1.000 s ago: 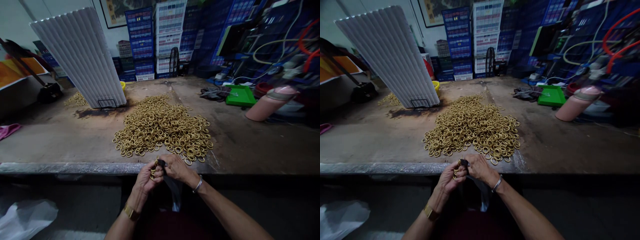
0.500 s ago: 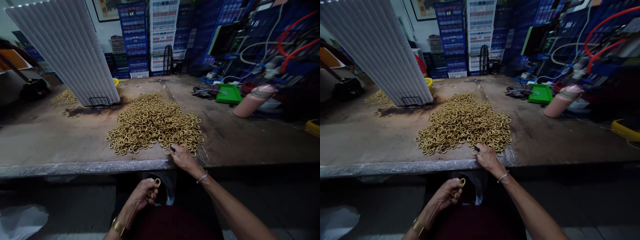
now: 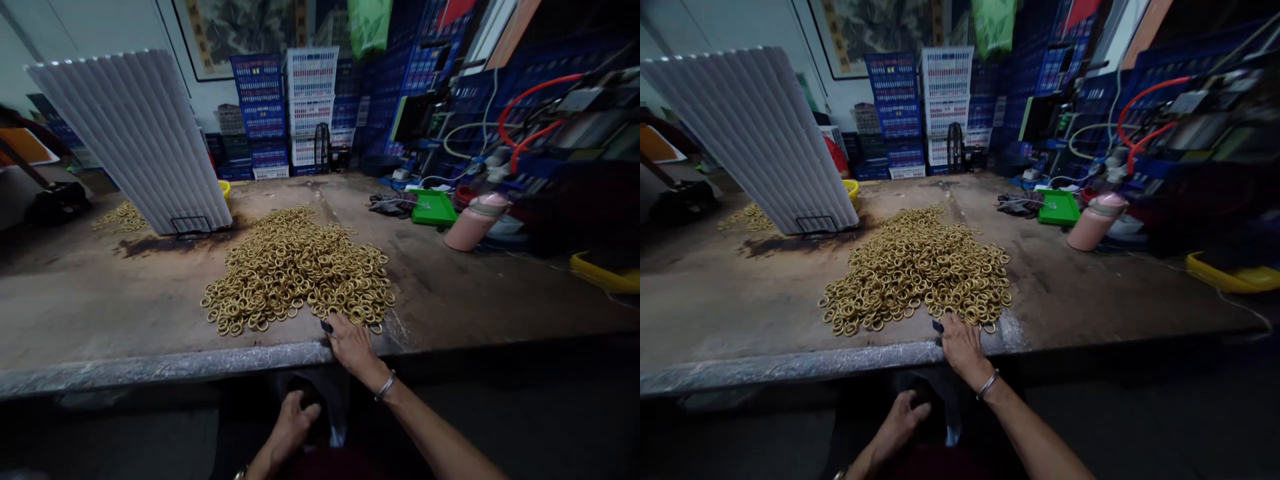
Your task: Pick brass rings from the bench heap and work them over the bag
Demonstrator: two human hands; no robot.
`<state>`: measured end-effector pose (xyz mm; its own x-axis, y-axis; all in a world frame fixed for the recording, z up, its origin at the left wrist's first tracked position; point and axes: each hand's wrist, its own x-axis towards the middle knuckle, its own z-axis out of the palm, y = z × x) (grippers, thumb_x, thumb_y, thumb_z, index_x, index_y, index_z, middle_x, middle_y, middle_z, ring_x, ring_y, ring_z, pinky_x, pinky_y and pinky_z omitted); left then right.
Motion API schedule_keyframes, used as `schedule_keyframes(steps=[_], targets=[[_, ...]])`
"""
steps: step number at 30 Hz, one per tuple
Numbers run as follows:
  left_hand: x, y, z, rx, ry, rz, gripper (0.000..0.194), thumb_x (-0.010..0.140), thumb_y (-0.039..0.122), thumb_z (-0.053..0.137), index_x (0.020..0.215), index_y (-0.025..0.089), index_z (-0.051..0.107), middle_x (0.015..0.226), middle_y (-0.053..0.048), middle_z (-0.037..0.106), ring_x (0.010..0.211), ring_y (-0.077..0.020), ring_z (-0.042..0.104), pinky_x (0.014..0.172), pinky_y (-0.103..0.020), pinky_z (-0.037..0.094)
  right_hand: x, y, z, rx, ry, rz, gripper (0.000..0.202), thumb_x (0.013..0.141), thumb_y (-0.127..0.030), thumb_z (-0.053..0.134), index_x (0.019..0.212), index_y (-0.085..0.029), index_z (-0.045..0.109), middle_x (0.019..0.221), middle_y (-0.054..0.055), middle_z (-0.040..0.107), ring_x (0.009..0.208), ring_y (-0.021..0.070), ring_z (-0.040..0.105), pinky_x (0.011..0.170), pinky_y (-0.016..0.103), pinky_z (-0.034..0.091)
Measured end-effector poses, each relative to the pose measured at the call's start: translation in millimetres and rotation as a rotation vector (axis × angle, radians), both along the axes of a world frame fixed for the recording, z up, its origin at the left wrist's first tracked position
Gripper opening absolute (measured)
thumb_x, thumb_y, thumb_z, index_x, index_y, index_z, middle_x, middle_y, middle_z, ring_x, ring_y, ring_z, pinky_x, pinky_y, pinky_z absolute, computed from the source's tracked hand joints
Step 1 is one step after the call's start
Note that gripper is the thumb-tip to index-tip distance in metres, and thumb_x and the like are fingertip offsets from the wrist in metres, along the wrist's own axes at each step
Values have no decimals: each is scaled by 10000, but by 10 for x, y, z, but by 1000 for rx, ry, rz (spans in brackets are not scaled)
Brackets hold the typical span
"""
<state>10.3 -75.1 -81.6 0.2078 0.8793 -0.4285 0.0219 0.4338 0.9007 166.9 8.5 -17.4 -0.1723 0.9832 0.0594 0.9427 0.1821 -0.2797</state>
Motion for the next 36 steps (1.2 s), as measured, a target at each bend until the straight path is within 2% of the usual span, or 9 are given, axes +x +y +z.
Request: schedule_keyframes(steps=[4,8,12,14,18,22,27,31,36], targets=[[80,50,406,87,-65,-106,156,672,285,609,738,144,594,633,-10,538,575,-122,480,512,-215,366,-6,51,-81,17,-7,0,288,768,-105,432,1026,-203,515,993,63,574,835,173,544,704,274,316],[118,286,665,166,-78,46,227,717,340,574,825,141,571,639,-14,537,556,-125,485,488,-216,382,-1,145,-73,51,145,22,231,738,-98,431,925,-183,536,907,56,594,828,170,539,692,263,323],[113,550,685,348,-61,277,268,733,285,583,976,173,559,710,1,531,556,-105,465,517,-207,383,-73,205,75,-35,578,0,132,777,-237,424,686,-178,500,642,2,534,615,118,487,577,230,338],[102,616,668,461,-45,337,281,699,203,621,977,184,583,801,-18,549,617,-112,478,600,-217,399,-129,189,147,-228,952,-45,169,752,-313,463,641,-187,447,532,-52,426,462,75,385,453,202,292],[84,637,672,527,-78,368,223,649,90,644,851,186,646,760,-28,543,695,-144,481,711,-232,393,-212,97,197,-640,1589,-150,305,648,-412,609,687,-208,386,502,-112,336,343,22,222,338,170,190],[52,648,680,545,-74,318,200,648,51,635,785,195,661,780,-49,581,760,-165,504,765,-250,388,-242,27,159,-848,1840,-202,302,600,-321,681,686,-185,425,554,-93,419,344,-1,255,329,156,214],[-16,657,636,592,2,223,182,663,82,638,791,205,677,781,-57,615,781,-168,521,790,-254,374,-263,16,142,-859,1749,-196,270,625,-329,645,684,-185,424,559,-90,423,343,3,259,329,159,216],[-16,628,643,524,19,241,83,689,164,624,755,194,665,684,-20,584,680,-150,504,662,-225,388,-258,42,134,-508,1355,-167,208,681,-353,572,734,-193,450,515,-100,378,370,32,285,363,170,229],[27,608,767,342,-50,208,133,713,277,594,723,146,604,523,46,469,452,-72,381,456,-181,308,-256,67,89,-214,954,73,204,720,-334,531,847,-177,559,616,-46,496,578,89,447,552,207,366]])
